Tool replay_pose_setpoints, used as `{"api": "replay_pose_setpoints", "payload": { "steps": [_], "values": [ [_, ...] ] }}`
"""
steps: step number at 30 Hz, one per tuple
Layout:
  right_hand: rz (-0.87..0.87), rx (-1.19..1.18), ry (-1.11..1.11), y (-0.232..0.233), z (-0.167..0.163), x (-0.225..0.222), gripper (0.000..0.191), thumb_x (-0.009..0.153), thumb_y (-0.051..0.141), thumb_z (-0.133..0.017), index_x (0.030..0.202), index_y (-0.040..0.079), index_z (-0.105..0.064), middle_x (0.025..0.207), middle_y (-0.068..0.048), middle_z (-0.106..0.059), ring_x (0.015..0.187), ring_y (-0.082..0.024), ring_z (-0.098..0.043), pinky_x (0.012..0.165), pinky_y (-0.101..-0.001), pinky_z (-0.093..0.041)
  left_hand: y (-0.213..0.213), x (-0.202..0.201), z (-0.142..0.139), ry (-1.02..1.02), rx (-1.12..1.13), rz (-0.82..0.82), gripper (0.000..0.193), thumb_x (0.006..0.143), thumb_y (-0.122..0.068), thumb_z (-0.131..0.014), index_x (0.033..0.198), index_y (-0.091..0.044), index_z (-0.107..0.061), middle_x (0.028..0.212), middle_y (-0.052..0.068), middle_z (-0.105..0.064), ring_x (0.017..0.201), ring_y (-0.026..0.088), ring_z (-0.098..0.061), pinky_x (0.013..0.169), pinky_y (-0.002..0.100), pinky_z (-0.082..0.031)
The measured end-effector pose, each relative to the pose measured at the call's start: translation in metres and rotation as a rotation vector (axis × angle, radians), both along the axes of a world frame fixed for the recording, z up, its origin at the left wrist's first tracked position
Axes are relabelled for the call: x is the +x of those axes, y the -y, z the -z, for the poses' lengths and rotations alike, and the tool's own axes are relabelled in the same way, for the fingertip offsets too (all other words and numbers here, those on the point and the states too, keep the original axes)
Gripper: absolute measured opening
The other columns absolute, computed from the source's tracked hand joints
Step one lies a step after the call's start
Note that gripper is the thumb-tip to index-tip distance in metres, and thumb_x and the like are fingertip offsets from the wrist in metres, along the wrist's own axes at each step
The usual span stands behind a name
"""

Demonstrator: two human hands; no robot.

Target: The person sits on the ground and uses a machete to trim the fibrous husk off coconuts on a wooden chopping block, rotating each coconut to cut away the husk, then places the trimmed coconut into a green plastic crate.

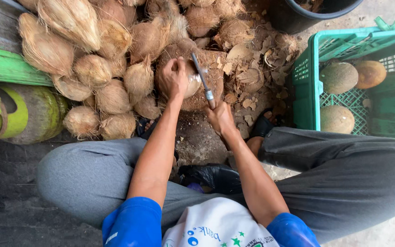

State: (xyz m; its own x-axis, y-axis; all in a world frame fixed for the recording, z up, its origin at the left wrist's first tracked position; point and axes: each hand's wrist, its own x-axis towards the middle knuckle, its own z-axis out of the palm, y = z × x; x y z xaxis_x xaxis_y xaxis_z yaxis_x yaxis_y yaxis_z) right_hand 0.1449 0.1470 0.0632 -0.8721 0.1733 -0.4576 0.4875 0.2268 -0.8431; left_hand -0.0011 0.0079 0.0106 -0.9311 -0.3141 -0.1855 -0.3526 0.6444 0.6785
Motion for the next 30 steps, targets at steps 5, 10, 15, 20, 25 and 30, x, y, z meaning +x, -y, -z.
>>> {"api": "replay_pose_setpoints", "payload": {
  "steps": [5,10,15,20,25,30],
  "values": [
    [0.095,0.045,-0.225,0.002,0.004,0.005,0.023,0.097,0.027,-0.067,0.090,0.006,-0.072,0.067,-0.003,-0.067,0.055,-0.011,-0.059,0.050,-0.0304,-0.050,0.002,0.007,0.003,-0.038,-0.001,-0.001,0.045,0.096,-0.060,-0.055,0.098,-0.019,-0.075,0.103,0.012,-0.069,0.092,0.029,-0.063,0.077,0.048,-0.049],
    [-0.008,0.078,0.061,0.005,0.014,0.007,0.015,0.090,0.024,-0.064,0.094,0.016,-0.076,0.064,-0.003,-0.067,0.051,-0.013,-0.058,0.049,-0.0306,-0.048,0.002,0.006,0.011,-0.046,0.068,-0.009,0.044,0.092,-0.059,-0.057,0.093,-0.019,-0.076,0.097,0.004,-0.074,0.091,0.024,-0.067,0.087,0.046,-0.052],
    [0.049,-0.192,0.140,0.001,0.005,-0.001,0.035,0.096,0.036,-0.067,0.074,0.012,-0.054,0.058,-0.002,-0.055,0.045,-0.014,-0.051,0.041,-0.0333,-0.045,0.020,0.004,0.013,-0.183,0.178,0.099,0.041,0.095,-0.056,-0.061,0.099,-0.018,-0.078,0.102,0.005,-0.077,0.091,0.022,-0.070,0.093,0.047,-0.051],
    [0.155,-0.211,-0.112,-0.001,-0.010,-0.004,0.036,0.098,0.035,-0.064,0.071,0.013,-0.056,0.058,0.000,-0.058,0.042,-0.011,-0.050,0.038,-0.0305,-0.044,0.033,0.009,0.022,-0.127,0.390,-0.115,0.039,0.093,-0.052,-0.062,0.102,-0.017,-0.077,0.102,0.004,-0.075,0.089,0.020,-0.069,0.081,0.046,-0.056],
    [0.194,-0.229,-0.132,0.019,0.002,0.003,0.045,0.100,0.035,-0.066,0.068,0.010,-0.049,0.055,-0.001,-0.052,0.039,-0.012,-0.044,0.034,-0.0318,-0.040,0.027,0.016,0.028,-0.235,0.452,-0.190,0.033,0.094,-0.046,-0.063,0.099,-0.017,-0.078,0.093,0.003,-0.077,0.082,0.019,-0.070,0.074,0.044,-0.059],
    [0.019,-0.183,0.102,0.019,0.002,0.003,0.037,0.097,0.032,-0.069,0.071,0.009,-0.052,0.054,-0.001,-0.054,0.039,-0.011,-0.049,0.037,-0.0303,-0.042,0.024,0.021,0.020,-0.187,0.315,-0.182,0.028,0.094,-0.039,-0.062,0.100,-0.017,-0.079,0.092,0.000,-0.076,0.081,0.016,-0.067,0.070,0.037,-0.051]
  ]
}}
